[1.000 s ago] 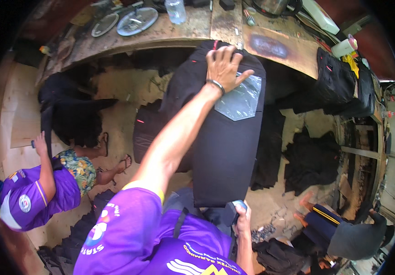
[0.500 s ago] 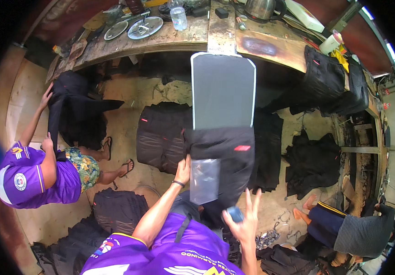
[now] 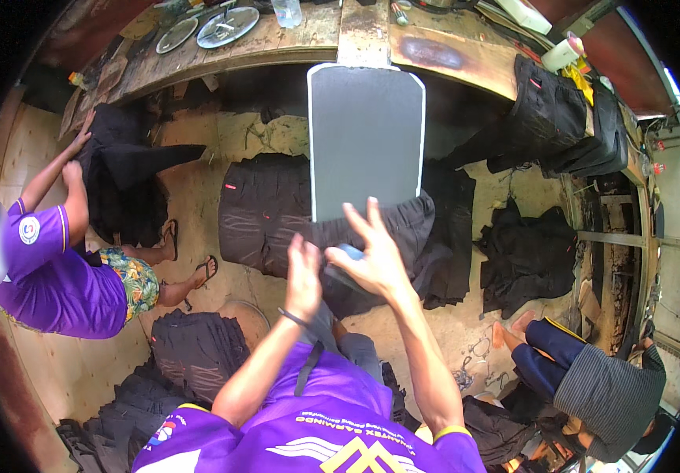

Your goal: The person irons a pair of black trousers on a wooden board using a handheld iron. They repeatedly smooth the fabric, flip the garment, and adjust its position to cover different sections.

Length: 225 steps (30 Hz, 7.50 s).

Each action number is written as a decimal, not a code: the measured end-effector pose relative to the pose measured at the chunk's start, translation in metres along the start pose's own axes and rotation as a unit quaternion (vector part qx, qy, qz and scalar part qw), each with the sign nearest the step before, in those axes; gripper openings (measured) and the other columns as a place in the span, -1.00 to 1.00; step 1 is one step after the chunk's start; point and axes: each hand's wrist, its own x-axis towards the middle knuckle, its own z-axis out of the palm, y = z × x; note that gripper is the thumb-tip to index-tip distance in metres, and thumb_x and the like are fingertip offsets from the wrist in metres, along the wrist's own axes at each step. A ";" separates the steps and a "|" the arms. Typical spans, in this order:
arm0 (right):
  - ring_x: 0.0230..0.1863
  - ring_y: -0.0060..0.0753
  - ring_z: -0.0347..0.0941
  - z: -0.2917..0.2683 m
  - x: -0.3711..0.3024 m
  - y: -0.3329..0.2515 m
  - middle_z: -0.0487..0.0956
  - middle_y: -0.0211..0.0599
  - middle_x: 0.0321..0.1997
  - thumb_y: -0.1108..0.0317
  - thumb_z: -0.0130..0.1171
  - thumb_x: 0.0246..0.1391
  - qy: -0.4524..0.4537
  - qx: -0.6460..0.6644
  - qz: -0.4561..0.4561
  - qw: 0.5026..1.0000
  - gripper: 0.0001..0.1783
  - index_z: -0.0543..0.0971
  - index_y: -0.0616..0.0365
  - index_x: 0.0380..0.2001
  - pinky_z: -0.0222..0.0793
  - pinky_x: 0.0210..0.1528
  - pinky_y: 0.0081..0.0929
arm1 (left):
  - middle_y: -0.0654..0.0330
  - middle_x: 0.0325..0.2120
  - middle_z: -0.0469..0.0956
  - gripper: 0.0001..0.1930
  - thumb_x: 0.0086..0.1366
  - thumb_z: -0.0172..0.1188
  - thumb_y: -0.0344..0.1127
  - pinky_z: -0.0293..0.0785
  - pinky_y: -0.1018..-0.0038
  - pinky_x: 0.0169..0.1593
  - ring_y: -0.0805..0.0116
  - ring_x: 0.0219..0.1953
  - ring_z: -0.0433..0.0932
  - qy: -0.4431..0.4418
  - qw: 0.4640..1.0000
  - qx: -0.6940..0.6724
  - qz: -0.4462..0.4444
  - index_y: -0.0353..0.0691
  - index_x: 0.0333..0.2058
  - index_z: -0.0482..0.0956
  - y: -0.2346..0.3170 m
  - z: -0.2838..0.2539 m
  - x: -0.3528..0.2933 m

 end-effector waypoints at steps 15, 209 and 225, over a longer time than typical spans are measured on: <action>-0.13 -0.34 0.75 -0.056 0.013 0.047 0.80 -0.01 -0.20 -0.03 0.56 0.13 0.118 0.137 0.302 0.936 -0.01 0.37 0.11 0.51 0.58 0.05 -0.32 | -0.28 -0.40 0.68 -0.49 0.68 -0.03 0.06 0.57 -0.07 -0.19 -0.40 -0.27 0.69 -0.088 0.951 0.294 -0.046 -0.27 0.09 0.70 0.039 -0.010 0.042; 0.03 -0.06 0.55 0.002 -0.071 0.000 0.63 -0.14 0.08 0.25 0.70 -0.18 -0.066 -0.070 -0.002 0.995 -0.12 0.60 0.07 0.29 0.52 0.08 -0.08 | -0.20 0.03 0.74 0.24 -0.09 0.28 0.81 0.63 0.13 0.20 -0.08 0.14 0.73 -0.060 0.886 0.445 0.111 -0.42 0.09 0.72 0.219 0.095 0.385; -0.19 -0.45 0.69 0.043 -0.226 0.065 0.78 -0.08 -0.20 -0.04 0.62 0.09 0.033 0.177 0.372 0.911 -0.34 0.69 0.38 -0.05 0.59 -0.09 -0.39 | 0.11 -0.12 0.73 -0.41 0.66 0.06 0.10 0.50 0.35 0.09 0.40 -0.07 0.56 -0.078 0.990 -0.021 0.113 -0.45 0.10 0.66 0.065 0.048 0.290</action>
